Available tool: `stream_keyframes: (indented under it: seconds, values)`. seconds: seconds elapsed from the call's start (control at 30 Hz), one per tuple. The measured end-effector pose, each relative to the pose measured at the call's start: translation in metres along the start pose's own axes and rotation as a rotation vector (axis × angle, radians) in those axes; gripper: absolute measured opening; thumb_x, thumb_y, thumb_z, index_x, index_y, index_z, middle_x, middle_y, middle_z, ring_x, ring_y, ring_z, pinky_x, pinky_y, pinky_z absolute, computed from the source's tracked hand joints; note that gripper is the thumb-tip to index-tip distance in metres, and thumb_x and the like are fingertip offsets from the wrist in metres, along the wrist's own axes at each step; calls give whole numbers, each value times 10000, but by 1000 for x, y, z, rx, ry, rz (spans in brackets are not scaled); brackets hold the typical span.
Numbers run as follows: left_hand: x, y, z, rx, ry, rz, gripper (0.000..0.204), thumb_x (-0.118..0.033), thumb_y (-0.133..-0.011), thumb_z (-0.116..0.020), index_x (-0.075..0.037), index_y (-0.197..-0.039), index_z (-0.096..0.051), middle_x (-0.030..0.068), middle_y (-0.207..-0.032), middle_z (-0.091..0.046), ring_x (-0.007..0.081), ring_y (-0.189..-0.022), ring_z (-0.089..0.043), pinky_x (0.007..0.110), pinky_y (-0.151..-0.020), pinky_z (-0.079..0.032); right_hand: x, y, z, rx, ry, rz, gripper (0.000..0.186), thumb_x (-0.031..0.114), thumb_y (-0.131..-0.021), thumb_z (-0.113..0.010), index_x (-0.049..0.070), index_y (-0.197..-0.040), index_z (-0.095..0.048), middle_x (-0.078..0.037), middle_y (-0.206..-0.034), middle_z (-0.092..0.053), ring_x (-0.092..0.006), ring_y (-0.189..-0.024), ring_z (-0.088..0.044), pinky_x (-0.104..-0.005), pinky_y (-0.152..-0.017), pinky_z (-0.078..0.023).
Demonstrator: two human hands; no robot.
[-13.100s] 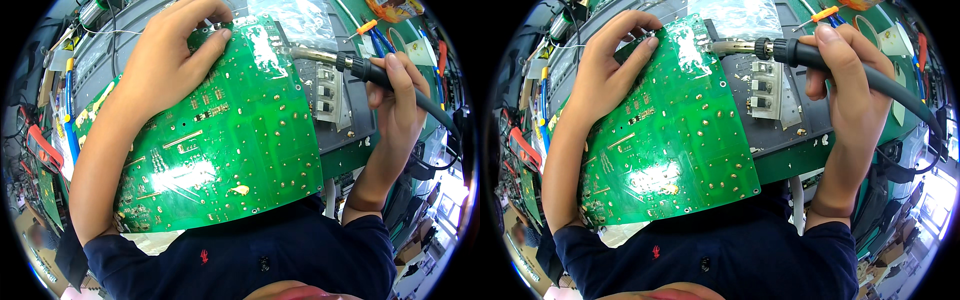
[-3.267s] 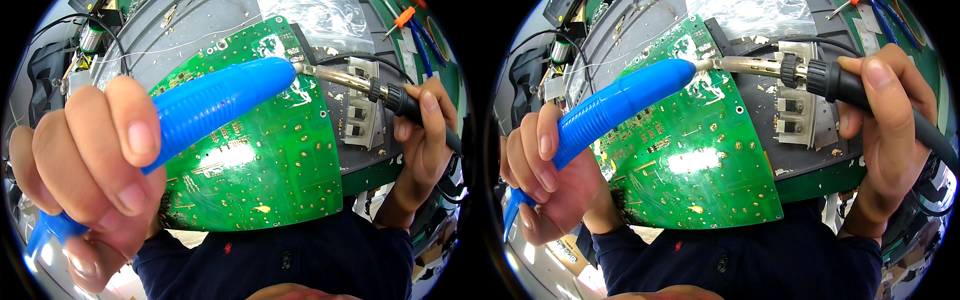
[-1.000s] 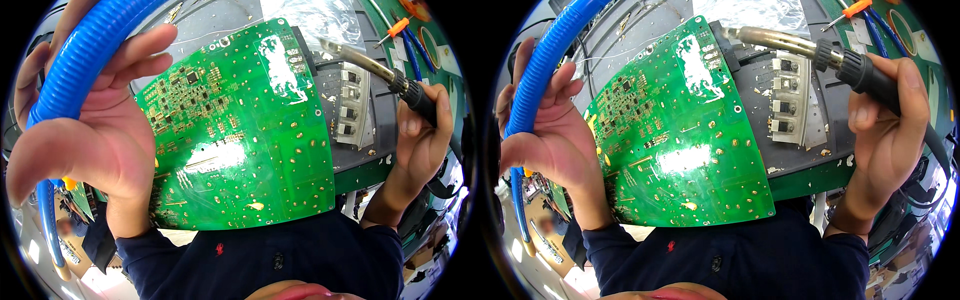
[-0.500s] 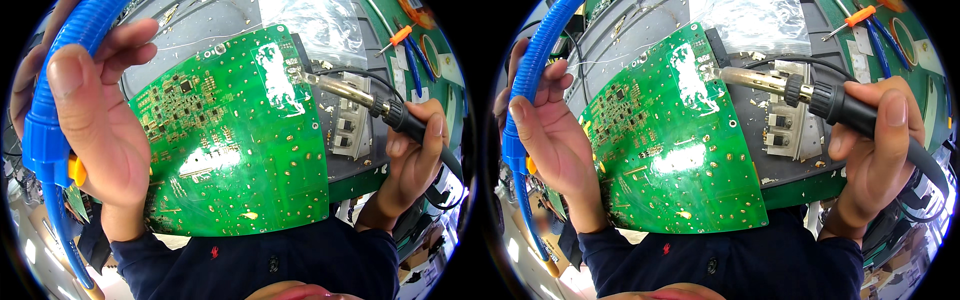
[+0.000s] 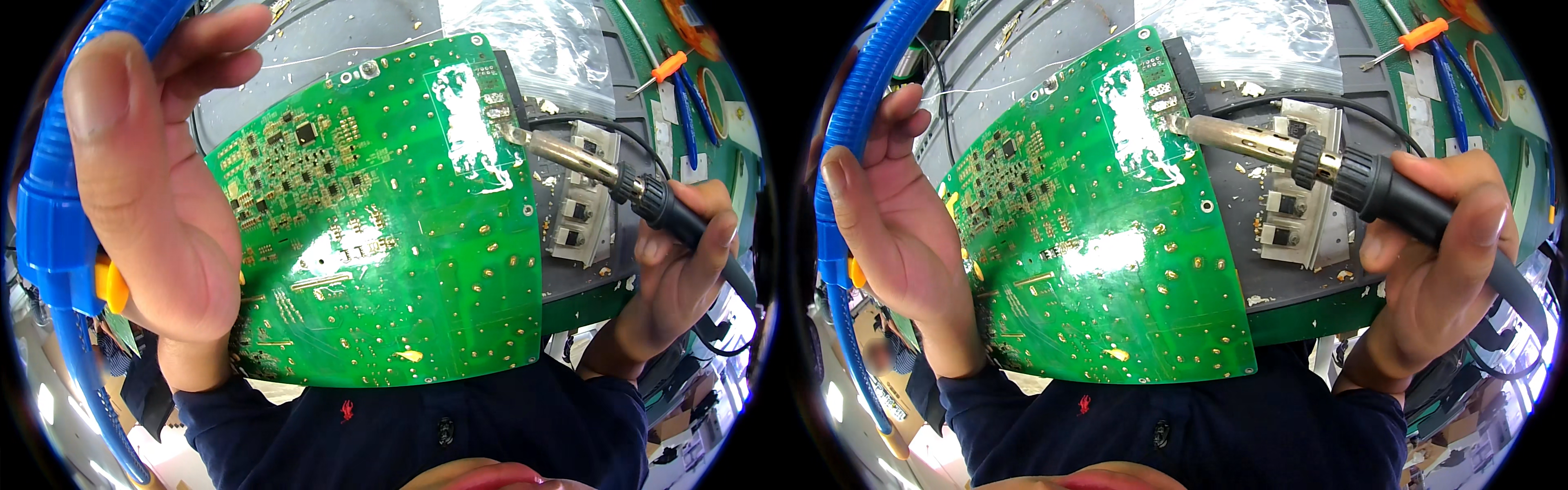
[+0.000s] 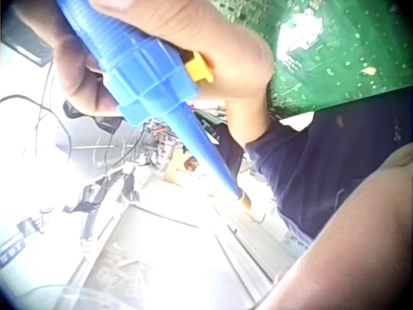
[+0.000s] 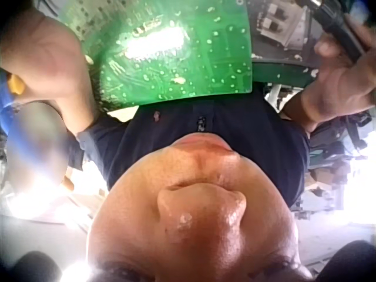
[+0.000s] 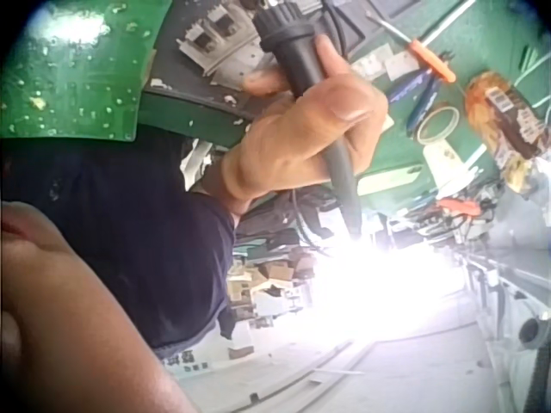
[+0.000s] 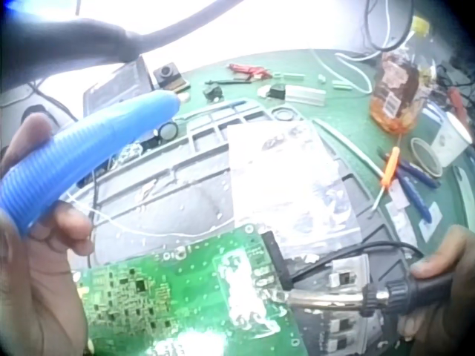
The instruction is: The person desolders components from a green circuit board using a soldering iron and a solder sucker, and then uses a screwdriver to pry on components on the other side of the board.
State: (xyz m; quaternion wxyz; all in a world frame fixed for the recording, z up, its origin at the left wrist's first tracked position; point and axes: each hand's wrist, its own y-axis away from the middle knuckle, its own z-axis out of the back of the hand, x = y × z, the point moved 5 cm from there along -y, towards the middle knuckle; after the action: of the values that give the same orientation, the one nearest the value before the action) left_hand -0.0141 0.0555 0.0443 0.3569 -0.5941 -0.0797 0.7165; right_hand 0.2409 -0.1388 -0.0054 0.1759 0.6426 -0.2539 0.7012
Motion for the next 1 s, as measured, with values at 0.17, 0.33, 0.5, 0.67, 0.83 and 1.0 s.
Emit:
stream_keyframes:
  seconds: [0.17, 0.33, 0.5, 0.67, 0.83, 1.0]
  values:
    - [1, 1, 4, 13, 17, 23, 452, -295, -990, -333, 50, -1217, -516, 206, -1112, -609, 271, -1019, -599, 356, -879, -437, 2, -1, -1, -27, 36, -46, 458, 354, -963, -425, -58, -863, -598, -75, -574, -519, -86, -452, -476, -179, -447, -363]
    - [3, -1, 4, 40, 26, 17, 452, -293, -988, -332, 52, -1216, -515, 212, -1098, -611, 269, -1013, -598, 356, -879, -435, 4, -1, -2, -40, 22, -57, 456, 351, -962, -427, -57, -854, -601, -77, -583, -523, -87, -455, -476, -181, -447, -361]
    - [1, -2, 1, 67, 10, -15, 403, -266, -984, -363, 28, -1212, -519, 244, -1177, -565, 271, -993, -614, 345, -853, -466, 4, 2, 0, 33, -9, -6, 464, 327, -1012, -322, -67, -982, -564, -58, -570, -508, -90, -489, -450, -195, -463, -365]
    - [-11, -11, -8, 111, 109, -124, 235, -158, -957, -476, -69, -1161, -550, 303, -1258, -499, 285, -898, -653, 333, -748, -534, 6, 3, 11, -65, -82, 144, 554, 410, -1003, -305, -82, -1012, -559, -84, -656, -538, -95, -530, -493, -198, -500, -393]
    - [-24, -9, -16, -17, 158, -200, 200, -126, -948, -507, -86, -1142, -481, 302, -1239, -515, 201, -782, -622, 254, -620, -478, 13, 1, 9, -129, -44, 238, 582, 458, -985, -353, -80, -1113, -535, -85, -717, -570, -108, -587, -501, -225, -515, -379]
    - [-61, -30, 11, -204, 104, -238, 165, -150, -929, -564, -56, -991, -444, 274, -1167, -575, 50, -578, -448, 159, -481, -333, 27, -7, 12, -163, -163, 440, 373, 262, -927, -579, -59, -1117, -577, -129, -817, -678, -127, -680, -620, -212, -587, -446]
